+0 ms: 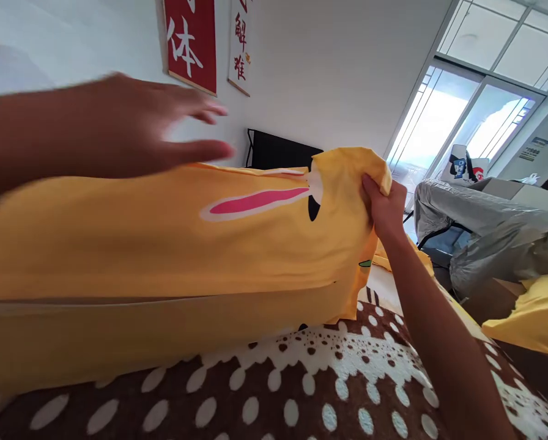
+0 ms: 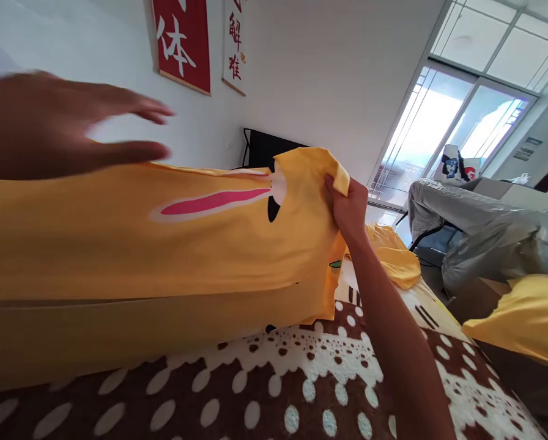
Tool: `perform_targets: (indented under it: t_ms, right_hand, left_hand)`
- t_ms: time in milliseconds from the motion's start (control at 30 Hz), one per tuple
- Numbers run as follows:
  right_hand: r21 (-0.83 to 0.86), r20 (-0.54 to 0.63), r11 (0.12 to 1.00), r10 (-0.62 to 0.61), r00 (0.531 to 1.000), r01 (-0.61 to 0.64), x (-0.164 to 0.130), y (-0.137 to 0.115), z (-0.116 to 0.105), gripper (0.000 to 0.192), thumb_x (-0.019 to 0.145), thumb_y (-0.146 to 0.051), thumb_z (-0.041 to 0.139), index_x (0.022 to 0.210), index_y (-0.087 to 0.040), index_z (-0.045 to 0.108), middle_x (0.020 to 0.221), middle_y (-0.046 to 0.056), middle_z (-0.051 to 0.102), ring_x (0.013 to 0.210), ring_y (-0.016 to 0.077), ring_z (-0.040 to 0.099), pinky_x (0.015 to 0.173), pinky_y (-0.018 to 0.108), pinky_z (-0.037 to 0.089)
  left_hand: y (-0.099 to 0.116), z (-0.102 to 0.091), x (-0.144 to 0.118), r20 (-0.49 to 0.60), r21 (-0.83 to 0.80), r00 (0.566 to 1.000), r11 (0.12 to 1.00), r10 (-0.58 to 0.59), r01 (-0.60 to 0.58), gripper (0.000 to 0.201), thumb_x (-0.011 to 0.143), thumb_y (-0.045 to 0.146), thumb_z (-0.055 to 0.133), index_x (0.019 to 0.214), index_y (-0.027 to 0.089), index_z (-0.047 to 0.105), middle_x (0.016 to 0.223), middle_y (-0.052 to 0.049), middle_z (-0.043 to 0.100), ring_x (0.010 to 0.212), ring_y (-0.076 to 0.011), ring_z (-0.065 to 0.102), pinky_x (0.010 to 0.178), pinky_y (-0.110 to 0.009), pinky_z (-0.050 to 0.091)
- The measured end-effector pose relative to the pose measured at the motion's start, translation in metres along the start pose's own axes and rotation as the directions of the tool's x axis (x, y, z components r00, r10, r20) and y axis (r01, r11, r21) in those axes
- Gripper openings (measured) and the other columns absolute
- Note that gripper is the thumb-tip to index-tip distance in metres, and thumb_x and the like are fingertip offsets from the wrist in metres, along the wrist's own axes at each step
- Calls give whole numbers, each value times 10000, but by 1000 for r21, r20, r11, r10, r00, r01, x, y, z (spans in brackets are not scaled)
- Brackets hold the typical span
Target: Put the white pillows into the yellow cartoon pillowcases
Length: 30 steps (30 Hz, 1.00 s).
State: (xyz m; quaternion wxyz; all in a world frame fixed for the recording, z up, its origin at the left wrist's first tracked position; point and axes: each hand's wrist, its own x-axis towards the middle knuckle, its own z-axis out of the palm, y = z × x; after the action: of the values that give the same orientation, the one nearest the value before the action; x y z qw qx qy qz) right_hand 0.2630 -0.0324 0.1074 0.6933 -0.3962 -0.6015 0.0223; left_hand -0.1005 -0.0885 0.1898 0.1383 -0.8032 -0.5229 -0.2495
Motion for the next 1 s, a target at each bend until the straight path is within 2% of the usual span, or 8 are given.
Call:
perform_targets:
  t_ms: [167,367,467,633,700,867,933,1000]
  right_hand:
    - [220,-227,969,166,960,-115,-26,22,-9,397,688,-502,679,862,-151,613,801,11,604,760,165,593,650,295,507]
    - [243,-232,963,179,956,-121,-53,28,-39,445,693,-492,682,996,-170,624,957,66,662,929,222,633,736,326,527]
    - [352,-47,912,242,969,-211,-73,35,-46,494,710,-504,662,1073,-174,606,1024,88,675,962,229,642,776,350,525]
    - [314,281,853,336,899,-417,-104,60,-58,555,678,-582,657,1050,-172,638,1082,94,686,1034,248,622,850,359,508]
    - [202,472,867,321,821,-455,-107,70,-69,538,640,-546,701,1031,-179,660,1020,64,702,1026,248,616,865,360,502]
    - [-136,815,913,323,482,-384,-111,96,-85,307,551,-276,774,846,-222,704,800,-16,698,839,206,622,862,382,506]
    - [-149,829,923,312,465,-354,-116,104,-78,235,540,-223,750,768,-224,693,773,-28,685,769,185,609,808,359,524]
    - [-119,806,927,299,510,-354,-122,110,-67,215,559,-194,697,773,-217,679,789,-29,677,775,179,601,769,333,528]
  left_hand:
    - [130,47,53,172,-151,947,957,272,-248,880,717,636,503,1469,257,248,1374,-85,485,1155,-269,511,918,-349,396]
    - [200,104,91,271,-239,875,909,400,-342,650,690,551,618,1190,138,593,994,-144,627,924,-283,599,748,-326,442]
    - [211,112,96,208,-298,853,861,479,-412,528,698,435,651,1130,133,614,899,-114,631,925,-267,587,734,-311,432]
    - [213,105,96,202,-354,872,864,445,-358,456,669,379,691,1013,84,638,800,-89,635,809,-222,585,679,-295,422]
    - [210,97,96,228,-396,886,869,405,-295,456,690,447,672,955,78,642,787,-88,638,748,-191,580,667,-294,414]
    - [195,64,99,115,-252,971,952,210,-176,557,680,657,589,780,110,556,789,-80,588,689,-142,523,624,-281,360]
    - [185,48,100,5,-167,988,975,152,-149,576,685,709,535,690,138,455,772,-54,531,677,-111,471,601,-262,319]
    - [173,34,103,-116,-104,987,987,114,-126,606,684,754,488,626,166,354,729,-19,456,668,-82,398,588,-251,272]
